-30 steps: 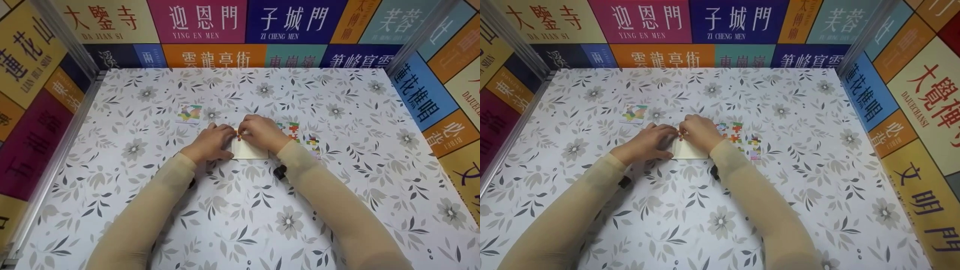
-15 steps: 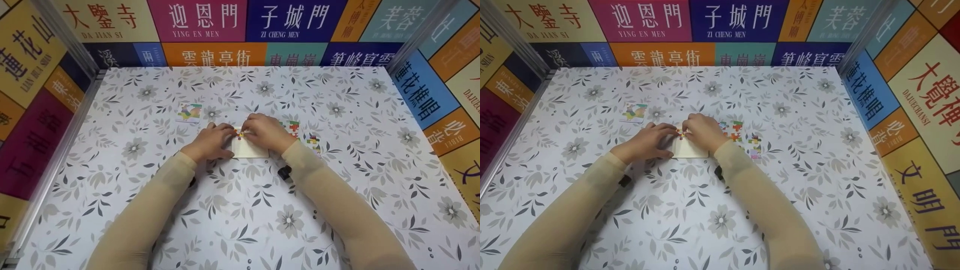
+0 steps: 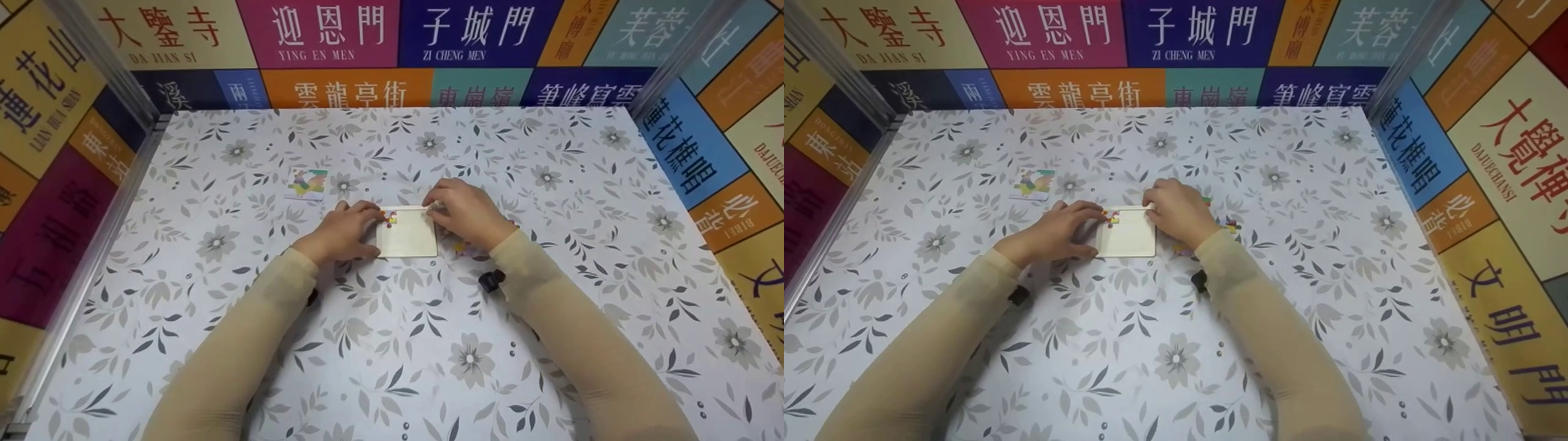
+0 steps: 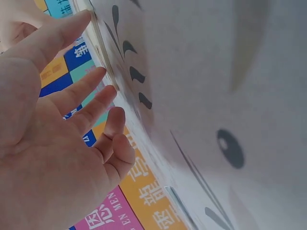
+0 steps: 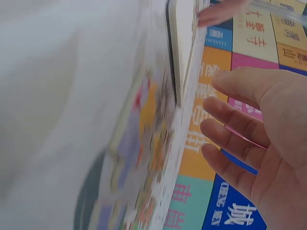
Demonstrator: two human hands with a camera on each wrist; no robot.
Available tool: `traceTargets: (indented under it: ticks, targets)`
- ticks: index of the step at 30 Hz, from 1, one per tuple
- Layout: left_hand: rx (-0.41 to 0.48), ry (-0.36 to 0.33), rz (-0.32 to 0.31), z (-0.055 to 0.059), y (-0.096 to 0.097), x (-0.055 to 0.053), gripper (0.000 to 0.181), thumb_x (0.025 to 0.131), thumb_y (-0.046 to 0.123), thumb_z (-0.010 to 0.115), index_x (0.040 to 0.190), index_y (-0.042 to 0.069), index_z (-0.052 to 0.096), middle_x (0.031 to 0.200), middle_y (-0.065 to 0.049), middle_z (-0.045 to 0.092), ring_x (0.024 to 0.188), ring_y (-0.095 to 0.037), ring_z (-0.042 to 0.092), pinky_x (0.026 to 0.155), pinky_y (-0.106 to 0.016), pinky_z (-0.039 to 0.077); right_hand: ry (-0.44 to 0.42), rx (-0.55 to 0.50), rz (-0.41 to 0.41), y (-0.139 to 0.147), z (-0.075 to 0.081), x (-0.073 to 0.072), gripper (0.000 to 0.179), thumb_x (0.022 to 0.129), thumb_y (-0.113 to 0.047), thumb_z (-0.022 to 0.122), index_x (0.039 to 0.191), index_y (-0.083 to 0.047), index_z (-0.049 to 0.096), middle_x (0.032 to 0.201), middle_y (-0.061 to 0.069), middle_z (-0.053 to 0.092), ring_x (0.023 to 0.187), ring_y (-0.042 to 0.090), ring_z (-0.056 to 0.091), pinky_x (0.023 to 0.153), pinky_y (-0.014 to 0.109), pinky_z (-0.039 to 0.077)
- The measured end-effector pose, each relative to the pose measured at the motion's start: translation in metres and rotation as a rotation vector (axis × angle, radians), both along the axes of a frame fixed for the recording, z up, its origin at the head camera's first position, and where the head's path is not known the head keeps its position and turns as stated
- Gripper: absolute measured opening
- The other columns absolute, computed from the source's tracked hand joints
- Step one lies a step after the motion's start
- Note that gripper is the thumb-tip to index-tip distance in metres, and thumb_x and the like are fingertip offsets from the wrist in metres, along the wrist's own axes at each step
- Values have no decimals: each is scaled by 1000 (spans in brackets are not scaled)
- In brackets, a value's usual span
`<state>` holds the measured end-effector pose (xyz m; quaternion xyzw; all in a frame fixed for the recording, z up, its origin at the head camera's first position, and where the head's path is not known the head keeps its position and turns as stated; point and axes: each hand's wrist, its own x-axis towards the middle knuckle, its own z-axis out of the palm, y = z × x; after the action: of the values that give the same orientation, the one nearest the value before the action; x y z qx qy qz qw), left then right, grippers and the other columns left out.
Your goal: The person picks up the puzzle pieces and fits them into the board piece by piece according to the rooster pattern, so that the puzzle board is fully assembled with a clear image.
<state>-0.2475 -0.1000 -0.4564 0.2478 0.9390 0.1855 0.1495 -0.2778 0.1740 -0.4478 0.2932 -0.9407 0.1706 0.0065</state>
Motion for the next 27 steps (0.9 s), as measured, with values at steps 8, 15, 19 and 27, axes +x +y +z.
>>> traceTargets:
  ticks: [8, 15, 19, 27]
  targets:
    - [-6, -14, 14, 0, 0, 0, 70, 88, 37, 80, 149, 17, 54, 159, -2, 43, 131, -35, 43, 110, -51, 39, -3, 16, -34, 19, -1, 0, 18, 97, -21, 70, 111, -11, 77, 115, 6, 70, 108, 26, 65, 92, 46, 55]
    - [0, -5, -16, 1, -2, 0, 70, 88, 36, 80, 150, 16, 53, 159, -4, 43, 129, -36, 44, 109, -51, 40, 6, 36, -58, 37, -6, -6, 18, 95, -18, 72, 112, -12, 77, 114, 6, 70, 104, 26, 65, 88, 47, 54]
    - [4, -7, -19, 2, -3, -1, 71, 87, 36, 80, 149, 15, 53, 159, -4, 43, 130, -36, 43, 109, -51, 39, -17, 29, -82, 44, -5, -9, 18, 96, -17, 71, 112, -12, 77, 114, 5, 70, 108, 27, 64, 94, 47, 53]
    - [7, -8, -23, 3, -1, -1, 69, 88, 35, 80, 149, 15, 54, 158, -6, 43, 127, -38, 45, 108, -53, 41, -26, 30, -77, 53, -6, -16, 19, 95, -17, 73, 112, -10, 76, 115, 8, 70, 107, 29, 64, 95, 50, 53]
